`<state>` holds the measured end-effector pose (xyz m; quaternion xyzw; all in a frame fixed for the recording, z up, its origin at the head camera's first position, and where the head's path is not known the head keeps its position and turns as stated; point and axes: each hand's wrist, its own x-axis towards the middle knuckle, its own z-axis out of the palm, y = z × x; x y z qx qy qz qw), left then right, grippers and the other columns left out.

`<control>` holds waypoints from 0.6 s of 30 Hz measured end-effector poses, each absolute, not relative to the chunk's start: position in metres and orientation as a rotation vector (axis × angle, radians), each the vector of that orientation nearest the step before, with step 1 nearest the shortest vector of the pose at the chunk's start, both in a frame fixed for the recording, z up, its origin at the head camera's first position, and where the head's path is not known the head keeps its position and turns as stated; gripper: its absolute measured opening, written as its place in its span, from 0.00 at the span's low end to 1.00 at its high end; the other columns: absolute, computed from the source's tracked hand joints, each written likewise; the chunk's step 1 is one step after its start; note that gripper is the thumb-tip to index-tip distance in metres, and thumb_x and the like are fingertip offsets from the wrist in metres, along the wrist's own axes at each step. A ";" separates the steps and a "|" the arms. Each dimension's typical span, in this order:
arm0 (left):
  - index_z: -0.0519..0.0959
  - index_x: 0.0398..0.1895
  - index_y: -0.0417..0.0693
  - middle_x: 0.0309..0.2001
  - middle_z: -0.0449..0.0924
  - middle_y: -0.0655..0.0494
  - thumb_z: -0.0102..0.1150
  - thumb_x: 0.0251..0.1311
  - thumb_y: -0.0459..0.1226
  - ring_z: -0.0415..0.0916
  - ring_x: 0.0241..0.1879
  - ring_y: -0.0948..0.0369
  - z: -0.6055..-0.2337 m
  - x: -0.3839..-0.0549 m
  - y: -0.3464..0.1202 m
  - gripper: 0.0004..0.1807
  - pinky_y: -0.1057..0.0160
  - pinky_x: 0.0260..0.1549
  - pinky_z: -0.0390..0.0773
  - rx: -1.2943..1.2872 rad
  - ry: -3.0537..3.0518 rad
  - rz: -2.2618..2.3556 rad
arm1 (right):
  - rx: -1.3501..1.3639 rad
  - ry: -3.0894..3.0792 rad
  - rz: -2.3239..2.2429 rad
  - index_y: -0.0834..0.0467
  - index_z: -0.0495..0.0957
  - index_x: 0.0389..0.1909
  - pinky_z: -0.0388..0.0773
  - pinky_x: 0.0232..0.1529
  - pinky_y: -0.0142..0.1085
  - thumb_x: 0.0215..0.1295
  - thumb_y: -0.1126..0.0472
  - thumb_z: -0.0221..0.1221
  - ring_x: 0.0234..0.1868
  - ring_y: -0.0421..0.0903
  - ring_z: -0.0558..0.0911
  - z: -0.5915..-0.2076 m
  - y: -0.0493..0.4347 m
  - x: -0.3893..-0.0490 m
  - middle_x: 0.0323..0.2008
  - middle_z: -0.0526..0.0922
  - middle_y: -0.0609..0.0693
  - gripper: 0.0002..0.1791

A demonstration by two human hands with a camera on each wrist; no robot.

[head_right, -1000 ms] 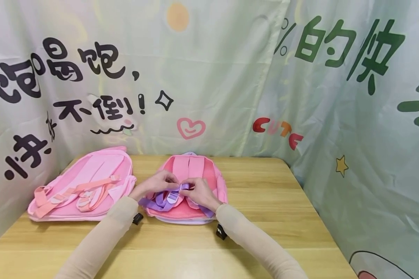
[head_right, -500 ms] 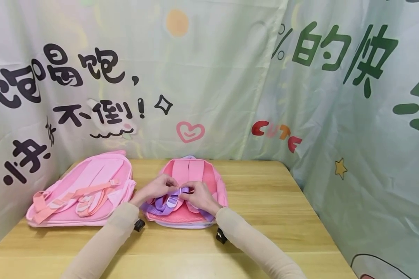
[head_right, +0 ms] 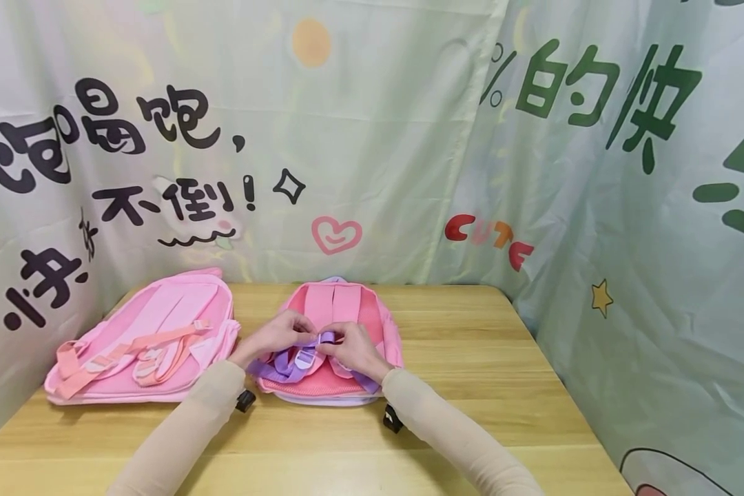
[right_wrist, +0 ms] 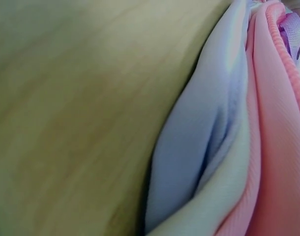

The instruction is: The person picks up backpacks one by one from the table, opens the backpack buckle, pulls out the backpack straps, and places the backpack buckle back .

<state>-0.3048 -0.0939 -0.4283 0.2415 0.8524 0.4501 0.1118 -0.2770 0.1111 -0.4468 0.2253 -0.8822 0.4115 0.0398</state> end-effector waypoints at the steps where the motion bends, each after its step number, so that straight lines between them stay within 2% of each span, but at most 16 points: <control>1: 0.86 0.35 0.41 0.31 0.86 0.53 0.62 0.60 0.32 0.76 0.28 0.64 -0.428 -0.304 -0.093 0.05 0.66 0.32 0.75 0.708 2.504 1.324 | 0.689 -2.705 1.258 0.50 0.86 0.44 0.81 0.41 0.30 0.57 0.55 0.70 0.41 0.40 0.85 -0.446 0.111 -0.277 0.40 0.88 0.44 0.13; 9: 0.85 0.38 0.38 0.35 0.87 0.49 0.63 0.59 0.30 0.78 0.32 0.64 -0.429 -0.305 -0.094 0.06 0.67 0.35 0.77 0.723 2.467 1.363 | 0.699 -2.692 1.287 0.51 0.86 0.44 0.81 0.42 0.29 0.58 0.56 0.69 0.42 0.40 0.86 -0.445 0.113 -0.278 0.41 0.88 0.46 0.13; 13: 0.84 0.41 0.37 0.36 0.86 0.48 0.67 0.55 0.30 0.79 0.33 0.63 -0.429 -0.304 -0.094 0.10 0.67 0.36 0.79 0.773 2.423 1.363 | 0.692 -2.675 1.327 0.53 0.86 0.44 0.81 0.41 0.28 0.59 0.58 0.69 0.41 0.39 0.86 -0.445 0.114 -0.277 0.40 0.88 0.46 0.12; 18: 0.84 0.40 0.42 0.32 0.85 0.54 0.75 0.49 0.34 0.77 0.31 0.65 -0.429 -0.302 -0.090 0.14 0.67 0.34 0.78 0.837 2.478 1.271 | 0.674 -2.662 1.319 0.54 0.86 0.43 0.80 0.40 0.28 0.59 0.58 0.69 0.38 0.36 0.85 -0.443 0.115 -0.276 0.39 0.88 0.45 0.12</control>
